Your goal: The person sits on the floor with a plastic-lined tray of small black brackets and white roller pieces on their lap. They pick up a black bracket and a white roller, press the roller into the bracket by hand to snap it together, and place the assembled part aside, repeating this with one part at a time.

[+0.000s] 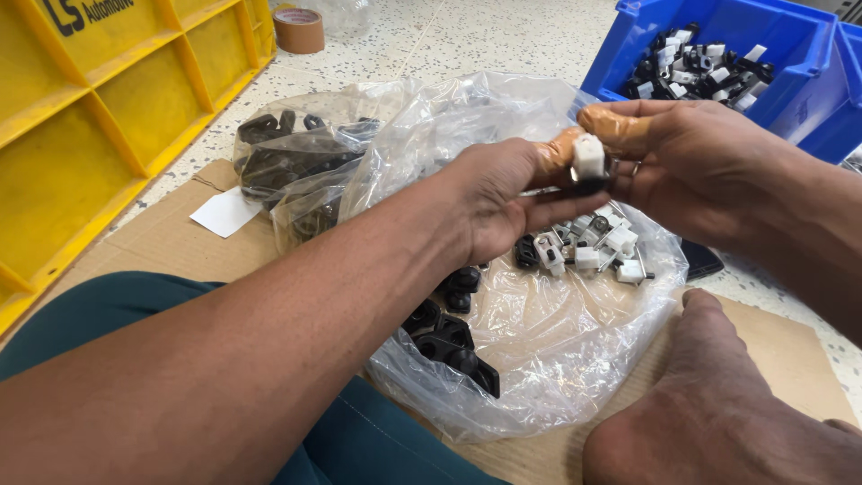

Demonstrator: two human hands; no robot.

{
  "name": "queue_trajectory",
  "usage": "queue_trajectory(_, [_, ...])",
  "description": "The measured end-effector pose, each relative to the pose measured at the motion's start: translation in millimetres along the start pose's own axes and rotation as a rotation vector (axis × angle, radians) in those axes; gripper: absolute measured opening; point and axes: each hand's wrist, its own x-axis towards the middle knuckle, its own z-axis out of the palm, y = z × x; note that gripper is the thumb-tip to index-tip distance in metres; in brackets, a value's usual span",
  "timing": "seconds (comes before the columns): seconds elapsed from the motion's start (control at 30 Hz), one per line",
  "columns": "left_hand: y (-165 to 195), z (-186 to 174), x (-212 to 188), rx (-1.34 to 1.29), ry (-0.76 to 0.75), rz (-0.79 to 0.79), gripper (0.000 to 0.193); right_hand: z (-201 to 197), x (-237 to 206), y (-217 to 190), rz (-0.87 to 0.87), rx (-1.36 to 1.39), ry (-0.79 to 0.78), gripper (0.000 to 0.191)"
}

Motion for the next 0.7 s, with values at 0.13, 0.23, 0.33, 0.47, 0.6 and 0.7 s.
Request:
queue_trajectory(0.13, [4.9, 1.2, 2.2, -0.023, 0.047, 0.098, 0.024, 3.5, -1.5, 0.6, -0.041, -0.059, -0.031, 0.03])
queue_trajectory(0.23, [4.8, 4.5, 0.3, 0.022, 0.118, 0.107, 0.024, 1.7, -7.8, 5.2, -0.096, -0.023, -0.135, 0.028])
queue_trajectory(0.33, [5.9, 7.9, -4.5, 0.016, 0.022, 0.131, 0.023, -0.1, -10.2, 7.5, -0.157, 0.023, -0.101, 0.028])
queue_trajectory(0.47, [9.4, 15.0, -3.5, 0.034, 0.119, 0.146, 0.026, -2.0, -11.0, 7.4, -0.209, -0.084, 0.032, 0.025])
queue_trajectory(0.6, [8.5, 10.6, 2.6, 0.065, 0.048, 0.135, 0.029, -3.2, -15.4, 4.3, -0.202, -0.074, 0.018, 0.033])
queue_trajectory(0.7, [4.4, 3.9, 8.8, 0.106, 0.001, 0.125, 0.031, -1.3, -15.6, -2.9, -0.155, -0.024, -0.083, 0.034])
